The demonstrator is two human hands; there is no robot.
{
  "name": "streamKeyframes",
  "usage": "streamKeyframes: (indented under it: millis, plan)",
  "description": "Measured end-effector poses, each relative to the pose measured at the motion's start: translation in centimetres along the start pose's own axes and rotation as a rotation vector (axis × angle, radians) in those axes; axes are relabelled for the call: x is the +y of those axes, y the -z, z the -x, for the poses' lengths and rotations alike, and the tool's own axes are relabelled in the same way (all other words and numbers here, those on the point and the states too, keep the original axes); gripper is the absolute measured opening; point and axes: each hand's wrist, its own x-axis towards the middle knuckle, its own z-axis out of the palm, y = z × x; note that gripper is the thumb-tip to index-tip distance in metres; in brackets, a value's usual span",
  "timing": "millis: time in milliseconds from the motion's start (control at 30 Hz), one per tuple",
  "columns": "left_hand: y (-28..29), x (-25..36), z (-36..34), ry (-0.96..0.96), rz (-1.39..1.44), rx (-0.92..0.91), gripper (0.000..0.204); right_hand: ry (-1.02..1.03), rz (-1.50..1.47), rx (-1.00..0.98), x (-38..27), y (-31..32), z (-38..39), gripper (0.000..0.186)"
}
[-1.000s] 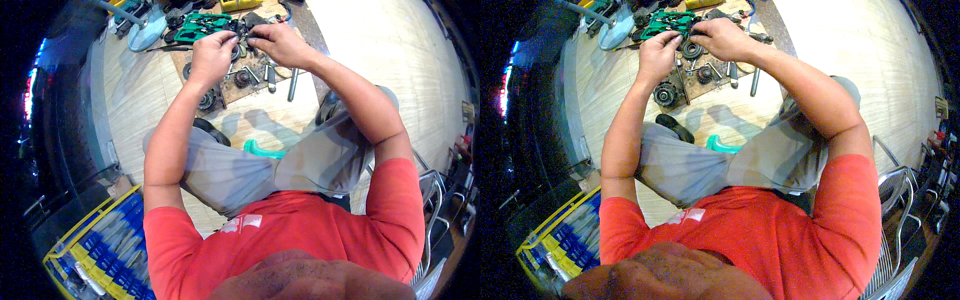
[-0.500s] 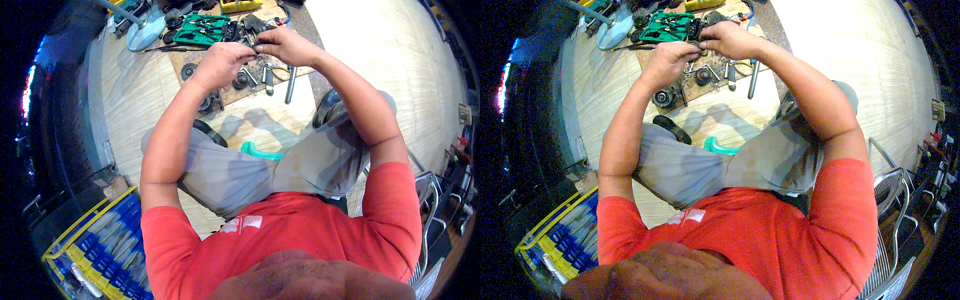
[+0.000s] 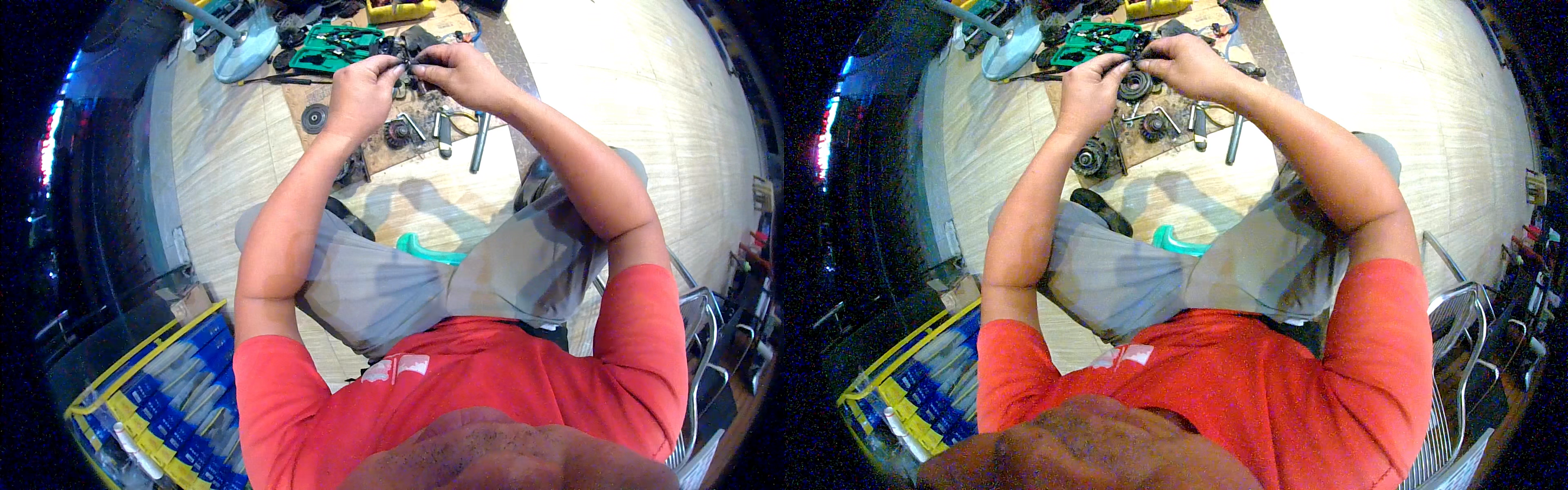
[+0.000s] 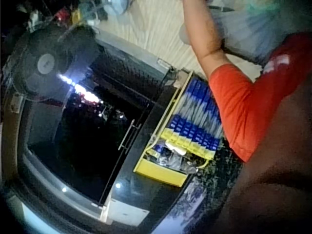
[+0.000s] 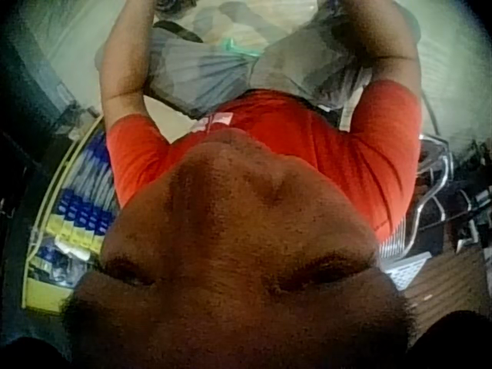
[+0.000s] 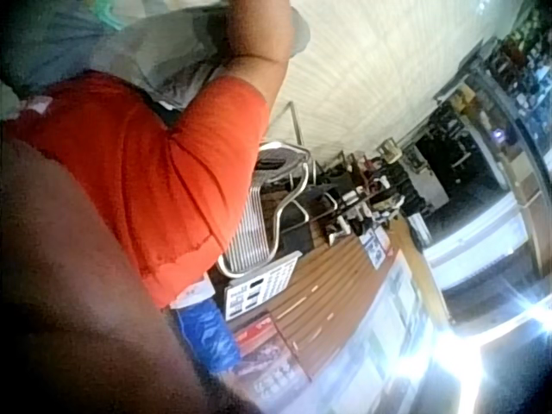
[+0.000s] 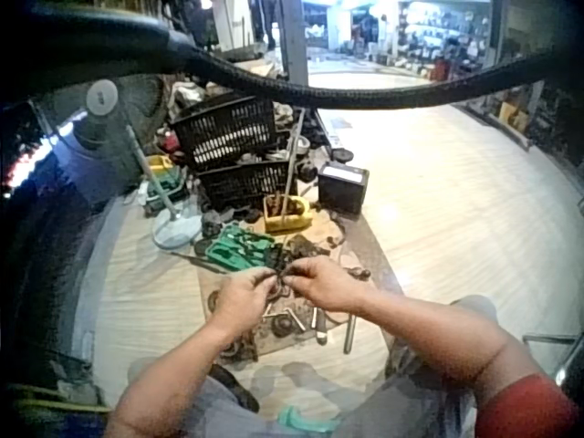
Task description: The person holds a mechanical component and uses a small pin to clear debris or adjust internal parts, then rotates and cleans the component.
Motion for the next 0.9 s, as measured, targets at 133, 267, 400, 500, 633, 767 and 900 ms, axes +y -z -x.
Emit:
streamKeyframes:
  millis: [133, 267, 400, 500, 633, 767, 900]
  plan:
    - [-0.6, 0.2, 0.1, -0.033, -0.034, -0.035, 0.017, -0.037, 0.0, 0.073, 1.0, -0.5, -0.1, 0.026]
    - [-0.4, 0.3, 0.1, 0.083, 0.094, -0.129, 0.022, 0.057, 0.068, 0.11, 0.9, -0.2, -0.2, 0.022]
    - [1.6, 0.5, -0.6, 0.466, 0.614, -0.421, 0.027, 0.115, 0.049, 0.124, 1.4, 0.8, 0.0, 0.026]
    - [2.0, 1.0, -0.3, 0.507, 0.633, -0.476, 0.028, 0.137, 0.038, 0.118, 1.2, 1.0, 0.1, 0.027]
    - [1.1, 0.6, -0.2, 0.473, 0.581, -0.429, 0.027, 0.085, 0.052, 0.117, 1.4, 0.8, 0.0, 0.029]
    - [0.8, 1.1, -0.3, 0.428, 0.51, -0.342, 0.025, 0.022, 0.046, 0.157, 1.0, 0.7, 0.0, 0.031]
    - [0.1, 1.0, -0.3, 0.373, 0.403, -0.296, 0.023, -0.03, 0.043, 0.185, 0.7, 0.4, 0.1, 0.031]
